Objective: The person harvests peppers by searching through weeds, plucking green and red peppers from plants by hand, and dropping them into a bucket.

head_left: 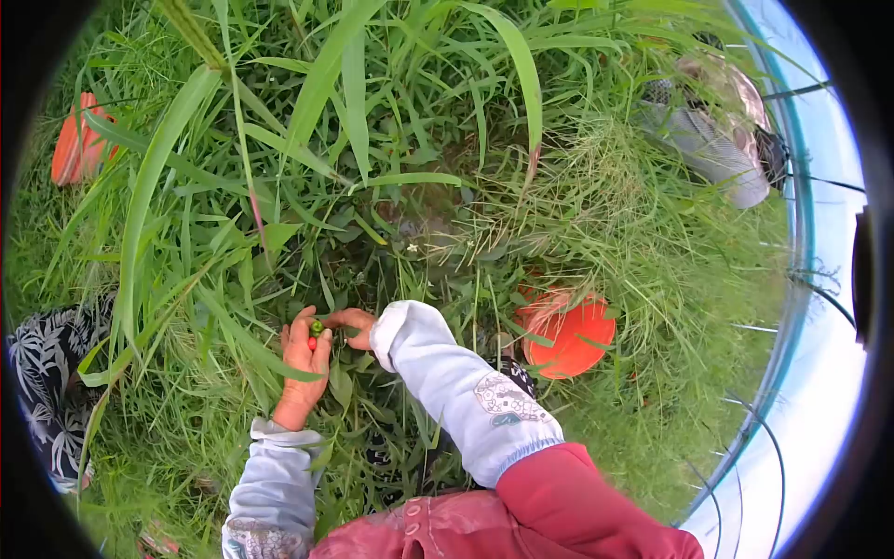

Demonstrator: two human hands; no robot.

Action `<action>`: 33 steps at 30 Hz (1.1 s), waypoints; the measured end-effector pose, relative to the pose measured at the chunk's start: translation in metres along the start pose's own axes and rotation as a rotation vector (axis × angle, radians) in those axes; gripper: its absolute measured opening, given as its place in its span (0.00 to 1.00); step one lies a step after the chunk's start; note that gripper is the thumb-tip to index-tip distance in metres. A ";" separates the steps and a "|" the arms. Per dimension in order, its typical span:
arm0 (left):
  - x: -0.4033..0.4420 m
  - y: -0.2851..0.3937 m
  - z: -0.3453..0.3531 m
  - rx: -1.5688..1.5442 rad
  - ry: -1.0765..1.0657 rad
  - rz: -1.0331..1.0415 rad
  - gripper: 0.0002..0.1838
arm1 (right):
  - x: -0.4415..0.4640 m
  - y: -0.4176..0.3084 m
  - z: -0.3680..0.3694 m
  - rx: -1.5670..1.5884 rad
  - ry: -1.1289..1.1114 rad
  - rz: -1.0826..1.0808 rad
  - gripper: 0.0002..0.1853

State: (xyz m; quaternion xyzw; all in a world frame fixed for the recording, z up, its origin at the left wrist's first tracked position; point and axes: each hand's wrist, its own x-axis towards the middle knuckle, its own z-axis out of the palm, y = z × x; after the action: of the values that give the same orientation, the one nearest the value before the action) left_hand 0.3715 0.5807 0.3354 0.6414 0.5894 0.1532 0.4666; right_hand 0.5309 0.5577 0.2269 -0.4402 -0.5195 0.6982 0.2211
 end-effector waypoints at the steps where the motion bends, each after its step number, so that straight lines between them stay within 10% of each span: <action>1: 0.001 0.004 -0.001 0.004 -0.003 0.006 0.13 | 0.001 -0.018 -0.001 0.001 0.007 -0.004 0.30; 5: 0.012 0.017 0.002 0.138 -0.043 0.135 0.12 | 0.011 -0.024 -0.016 -0.038 -0.072 0.367 0.21; 7: 0.021 0.020 0.006 0.128 -0.041 0.205 0.12 | 0.001 -0.023 -0.022 0.824 0.104 0.382 0.23; 10: 0.034 0.026 0.009 0.079 -0.016 0.199 0.14 | -0.013 -0.046 -0.048 1.129 -0.020 0.206 0.36; 20: 0.075 0.030 0.040 0.059 -0.094 0.046 0.20 | -0.010 -0.050 -0.064 0.733 -0.163 0.257 0.45; 26: 0.087 0.067 0.064 0.130 -0.143 -0.090 0.20 | -0.009 -0.024 -0.070 0.110 -0.007 0.095 0.29; 31: 0.104 0.073 0.066 0.346 -0.150 -0.123 0.16 | -0.014 0.008 -0.056 0.239 0.165 -0.096 0.18; 33: 0.112 0.073 0.071 0.131 -0.182 -0.315 0.14 | -0.008 0.063 -0.026 0.496 0.014 0.254 0.18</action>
State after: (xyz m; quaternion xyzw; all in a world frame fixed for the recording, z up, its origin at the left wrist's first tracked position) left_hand 0.4986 0.6614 0.3155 0.5814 0.6467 -0.0193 0.4934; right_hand 0.5668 0.5423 0.1699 -0.4389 -0.2717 0.8231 0.2365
